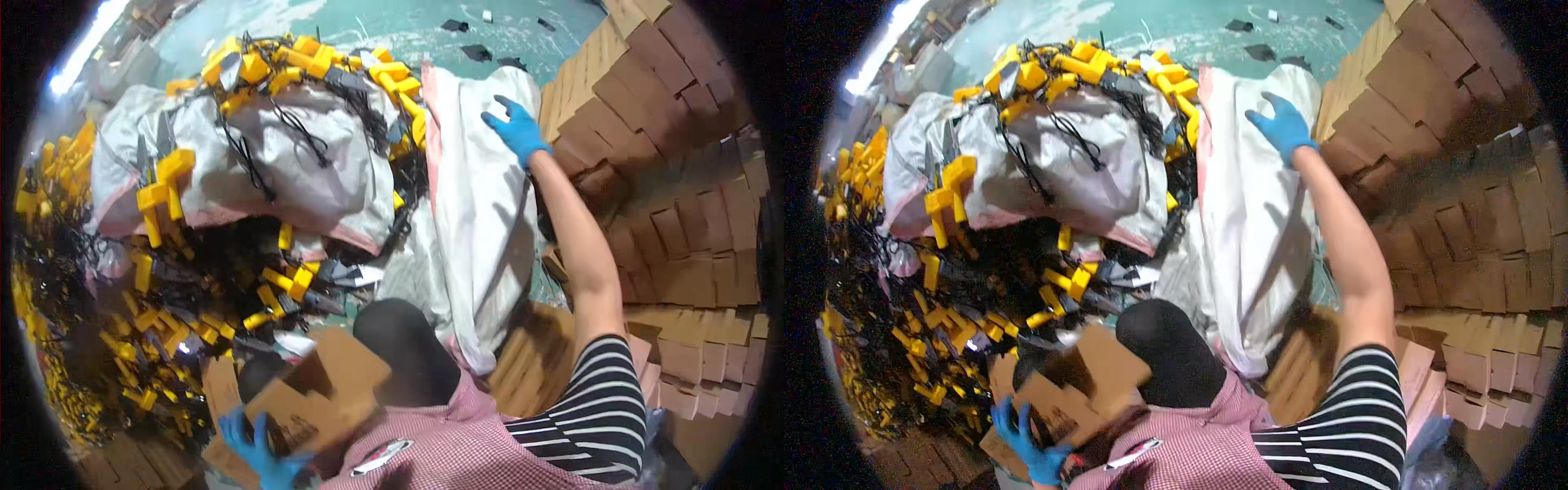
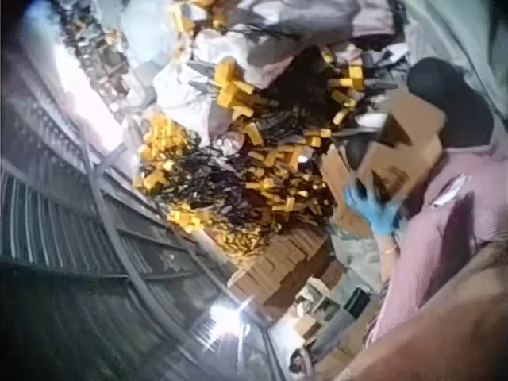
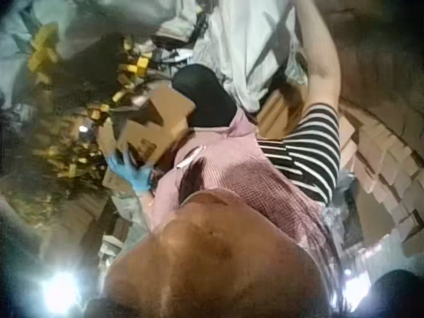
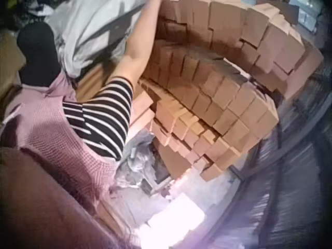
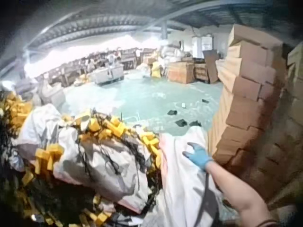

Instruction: The person packs yellow hardware parts and black cables into cardboard boxes by hand.

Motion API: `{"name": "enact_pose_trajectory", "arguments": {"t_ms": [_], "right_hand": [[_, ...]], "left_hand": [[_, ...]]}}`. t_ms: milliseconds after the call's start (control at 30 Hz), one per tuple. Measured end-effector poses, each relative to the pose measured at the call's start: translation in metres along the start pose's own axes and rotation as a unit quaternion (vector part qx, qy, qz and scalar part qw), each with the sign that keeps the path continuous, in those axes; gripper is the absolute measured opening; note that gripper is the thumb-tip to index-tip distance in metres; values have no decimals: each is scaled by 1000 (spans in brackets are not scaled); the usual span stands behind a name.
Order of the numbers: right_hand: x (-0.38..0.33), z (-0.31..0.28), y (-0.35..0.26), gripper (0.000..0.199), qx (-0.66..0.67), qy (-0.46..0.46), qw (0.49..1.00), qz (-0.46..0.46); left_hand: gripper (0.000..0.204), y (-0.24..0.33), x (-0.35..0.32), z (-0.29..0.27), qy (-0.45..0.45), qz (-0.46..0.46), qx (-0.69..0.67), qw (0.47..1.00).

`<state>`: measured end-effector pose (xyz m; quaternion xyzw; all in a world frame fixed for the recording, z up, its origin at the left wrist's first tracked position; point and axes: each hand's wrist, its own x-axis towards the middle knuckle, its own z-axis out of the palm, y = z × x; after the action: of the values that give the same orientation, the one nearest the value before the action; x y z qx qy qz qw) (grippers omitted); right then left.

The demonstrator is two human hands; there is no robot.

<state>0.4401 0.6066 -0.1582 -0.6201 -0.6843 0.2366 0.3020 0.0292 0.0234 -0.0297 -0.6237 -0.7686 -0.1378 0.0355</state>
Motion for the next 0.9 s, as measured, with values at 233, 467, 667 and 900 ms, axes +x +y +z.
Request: {"name": "enact_pose_trajectory", "arguments": {"t_ms": [233, 467, 667, 900], "right_hand": [[32, 35, 147, 63, -205, -58, 944, 253], [-178, -17, 4, 42, -210, -412, 887, 5], [-69, -48, -16, 65, -101, 27, 993, -59], [-18, 114, 76, 52, -69, -67, 982, 163]], "left_hand": [[77, 19, 10, 14, 26, -49, -81, 995], [58, 23, 37, 0, 1, -63, -18, 998], [50, 29, 49, 3, -2, -43, 14, 999], [52, 35, 32, 12, 23, -8, -32, 999]]}}
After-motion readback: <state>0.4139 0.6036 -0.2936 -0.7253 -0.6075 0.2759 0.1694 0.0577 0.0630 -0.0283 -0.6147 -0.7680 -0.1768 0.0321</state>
